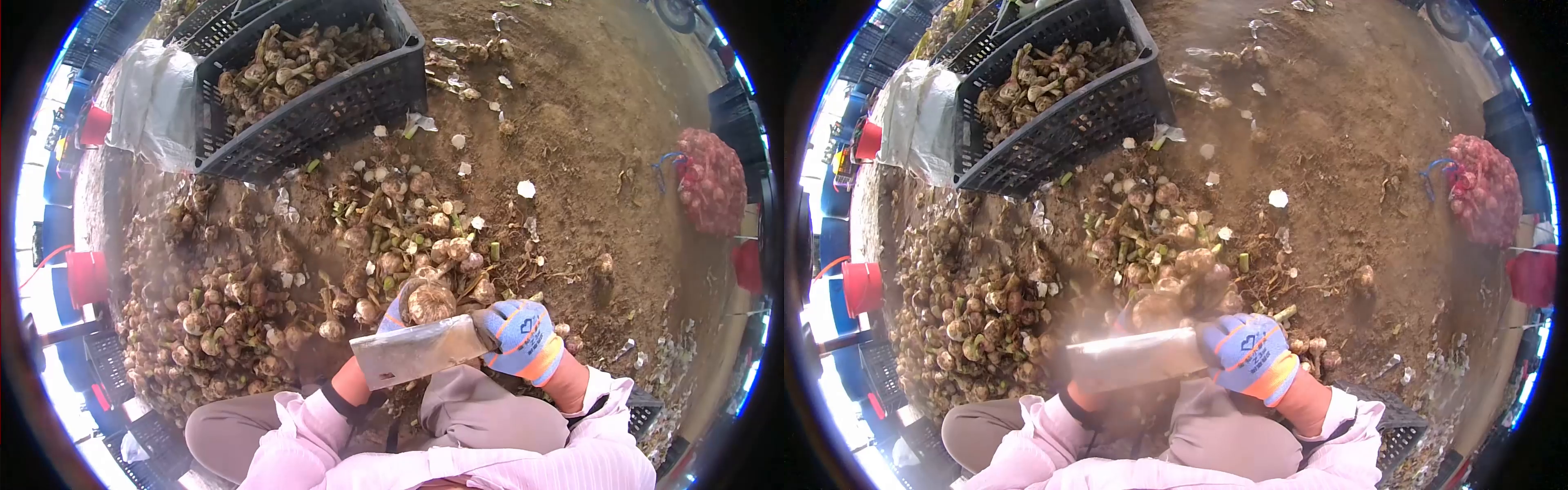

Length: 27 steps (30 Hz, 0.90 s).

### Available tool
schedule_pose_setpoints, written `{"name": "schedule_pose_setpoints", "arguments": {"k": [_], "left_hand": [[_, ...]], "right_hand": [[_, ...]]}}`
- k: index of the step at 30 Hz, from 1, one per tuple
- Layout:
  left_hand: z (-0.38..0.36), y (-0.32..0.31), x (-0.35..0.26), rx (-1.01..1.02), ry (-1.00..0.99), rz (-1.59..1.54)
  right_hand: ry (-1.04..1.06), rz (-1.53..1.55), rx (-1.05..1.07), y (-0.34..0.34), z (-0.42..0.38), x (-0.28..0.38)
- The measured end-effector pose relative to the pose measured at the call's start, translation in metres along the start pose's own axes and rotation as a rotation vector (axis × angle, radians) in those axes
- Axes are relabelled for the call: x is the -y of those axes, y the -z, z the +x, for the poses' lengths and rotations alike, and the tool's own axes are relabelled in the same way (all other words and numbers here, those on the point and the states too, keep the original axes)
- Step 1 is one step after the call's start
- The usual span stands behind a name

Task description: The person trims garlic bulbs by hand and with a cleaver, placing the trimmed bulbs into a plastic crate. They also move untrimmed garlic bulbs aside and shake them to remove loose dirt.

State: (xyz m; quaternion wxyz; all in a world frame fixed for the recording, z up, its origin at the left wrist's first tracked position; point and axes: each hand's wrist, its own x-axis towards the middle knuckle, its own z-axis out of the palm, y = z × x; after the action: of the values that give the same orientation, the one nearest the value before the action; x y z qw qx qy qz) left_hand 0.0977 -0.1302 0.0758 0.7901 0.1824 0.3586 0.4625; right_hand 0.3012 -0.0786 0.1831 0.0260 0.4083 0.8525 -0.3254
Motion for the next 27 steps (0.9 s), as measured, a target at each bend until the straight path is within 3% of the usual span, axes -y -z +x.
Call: {"name": "schedule_pose_setpoints", "arguments": {"k": [8, 11, 12, 14, 15, 16, 17, 18, 19, 22, 23, 24, 25, 27], "left_hand": [[-0.005, -0.01, 0.001, 0.013, 0.052, 0.081], [-0.012, -0.027, -0.016, -0.111, 0.101, 0.102], [-0.014, -0.019, -0.011, 0.055, -0.09, 0.32], [-0.017, -0.024, -0.018, 0.224, -0.281, 0.535], [-0.017, -0.04, -0.035, 0.277, -0.348, 0.65], [-0.019, -0.05, -0.045, 0.339, -0.41, 0.765], [-0.019, -0.05, -0.047, 0.358, -0.316, 0.638], [-0.02, -0.05, -0.047, 0.366, -0.224, 0.509], [-0.017, -0.051, -0.047, 0.222, -0.153, 0.659], [-0.004, -0.057, -0.037, 0.118, -0.255, 0.713], [0.001, -0.058, -0.038, 0.069, -0.355, 1.098], [0.005, -0.058, -0.039, 0.005, -0.461, 1.483], [0.001, -0.06, -0.037, -0.07, -0.296, 1.559], [-0.001, -0.055, -0.033, -0.031, -0.279, 1.394]], "right_hand": [[-0.008, 0.085, -0.026, -0.008, -0.007, 0.001], [0.019, 0.12, -0.025, -0.004, -0.009, 0.003], [0.015, 0.124, -0.026, -0.008, -0.009, -0.001], [-0.018, 0.247, -0.16, -0.028, -0.008, -0.019], [-0.135, 0.133, -0.213, -0.038, -0.003, -0.032], [-0.454, 0.143, -0.211, -0.056, 0.002, -0.065], [-0.633, 0.391, -0.316, -0.078, -0.01, -0.102], [-0.542, 0.486, -0.486, -0.078, -0.019, -0.1], [-0.476, 0.733, -0.502, -0.069, -0.014, -0.087], [-0.32, 1.378, -0.456, -0.045, -0.008, -0.034], [-0.266, 1.524, -0.411, -0.045, -0.004, -0.025], [-0.379, 1.555, -0.33, -0.035, 0.0, -0.016], [-0.384, 1.551, -0.347, -0.035, 0.001, -0.015], [-0.382, 1.545, -0.354, -0.04, 0.002, -0.016]]}}
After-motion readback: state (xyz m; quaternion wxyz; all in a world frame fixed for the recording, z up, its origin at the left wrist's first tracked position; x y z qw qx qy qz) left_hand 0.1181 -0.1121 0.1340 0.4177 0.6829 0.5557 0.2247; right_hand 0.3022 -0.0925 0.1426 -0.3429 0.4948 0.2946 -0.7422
